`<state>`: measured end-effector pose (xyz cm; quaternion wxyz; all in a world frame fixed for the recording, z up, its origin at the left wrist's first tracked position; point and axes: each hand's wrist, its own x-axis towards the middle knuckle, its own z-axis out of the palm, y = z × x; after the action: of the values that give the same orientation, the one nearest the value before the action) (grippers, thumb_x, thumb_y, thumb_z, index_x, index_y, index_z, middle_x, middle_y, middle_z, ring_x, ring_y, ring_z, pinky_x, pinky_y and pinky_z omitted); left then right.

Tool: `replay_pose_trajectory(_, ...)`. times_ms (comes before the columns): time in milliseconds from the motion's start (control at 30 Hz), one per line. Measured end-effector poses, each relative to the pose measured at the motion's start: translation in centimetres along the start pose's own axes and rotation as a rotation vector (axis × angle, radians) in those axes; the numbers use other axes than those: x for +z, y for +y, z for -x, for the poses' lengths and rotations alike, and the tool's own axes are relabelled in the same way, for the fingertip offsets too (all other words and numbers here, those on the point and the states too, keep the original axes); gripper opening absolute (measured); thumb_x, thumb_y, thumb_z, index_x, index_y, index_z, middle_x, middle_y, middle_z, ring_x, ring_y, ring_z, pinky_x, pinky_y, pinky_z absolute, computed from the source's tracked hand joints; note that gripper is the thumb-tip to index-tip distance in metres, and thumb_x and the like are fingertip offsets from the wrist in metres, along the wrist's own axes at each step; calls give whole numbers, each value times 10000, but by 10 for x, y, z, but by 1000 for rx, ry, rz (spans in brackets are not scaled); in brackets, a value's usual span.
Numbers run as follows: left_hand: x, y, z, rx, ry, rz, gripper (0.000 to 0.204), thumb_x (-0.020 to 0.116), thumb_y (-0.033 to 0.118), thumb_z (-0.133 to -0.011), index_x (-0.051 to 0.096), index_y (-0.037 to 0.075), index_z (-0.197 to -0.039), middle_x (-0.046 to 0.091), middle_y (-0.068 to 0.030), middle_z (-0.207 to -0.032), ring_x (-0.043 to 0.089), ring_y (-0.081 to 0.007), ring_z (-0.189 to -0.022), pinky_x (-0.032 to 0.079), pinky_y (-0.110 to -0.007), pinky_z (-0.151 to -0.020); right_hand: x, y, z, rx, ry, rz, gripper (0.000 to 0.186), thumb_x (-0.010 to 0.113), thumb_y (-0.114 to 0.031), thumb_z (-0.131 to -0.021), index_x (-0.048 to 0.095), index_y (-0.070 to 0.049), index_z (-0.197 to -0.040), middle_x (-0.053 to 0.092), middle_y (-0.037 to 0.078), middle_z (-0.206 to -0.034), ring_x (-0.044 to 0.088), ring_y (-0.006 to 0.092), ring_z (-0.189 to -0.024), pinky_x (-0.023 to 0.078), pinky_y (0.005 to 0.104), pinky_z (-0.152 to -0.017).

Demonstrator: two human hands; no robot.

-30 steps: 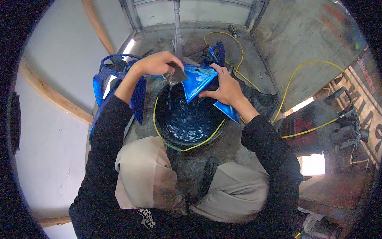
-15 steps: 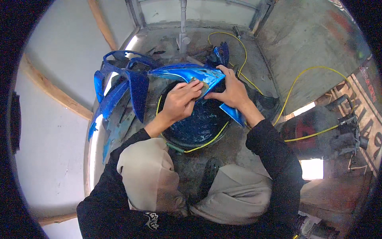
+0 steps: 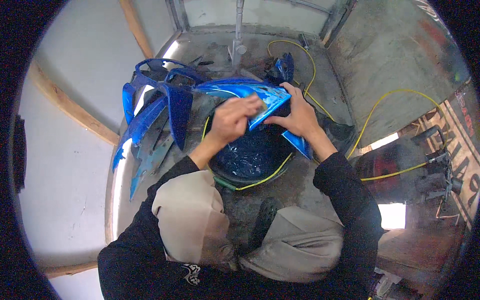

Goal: The person wet sands a motorcycle fairing with a sanding block, repeatedly dipping the block into a bucket of water and rubbing the surface of the fairing.

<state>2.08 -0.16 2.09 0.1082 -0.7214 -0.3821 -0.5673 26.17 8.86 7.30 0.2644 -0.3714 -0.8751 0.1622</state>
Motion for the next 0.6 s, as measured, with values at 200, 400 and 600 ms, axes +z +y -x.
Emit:
replay_pose_trajectory(200,-57,-100,35,-375,235,-322,340,623,-63,-887,833,44,-1133,834,-138,-1203,798,-326,-1106,617,-465,-1005,8,-6,-6,-53,4,-11,1262,1006,-628,-664,434,-67,-1638,569,240,-1579,595,435,-1443,490,481,-1194)
replay_pose_trajectory(400,-9,-22,10,-181,47,-75,269,646,-62,-869,789,36,-1074,812,-133,-1302,753,-355,-1261,576,-480,-1088,-1,2,2,5,-6,18,1274,1007,-632,-661,423,-70,-1644,571,237,-1577,594,435,-1442,490,480,-1193)
replay_pose_trajectory(600,-39,-46,48,-309,106,-45,238,623,-63,-875,811,41,-978,845,-131,-1126,806,-325,-1106,624,-459,-967,3,-5,-3,-10,-9,10,1261,1017,-601,-663,425,-75,-1645,564,231,-1585,582,428,-1459,482,475,-1205)
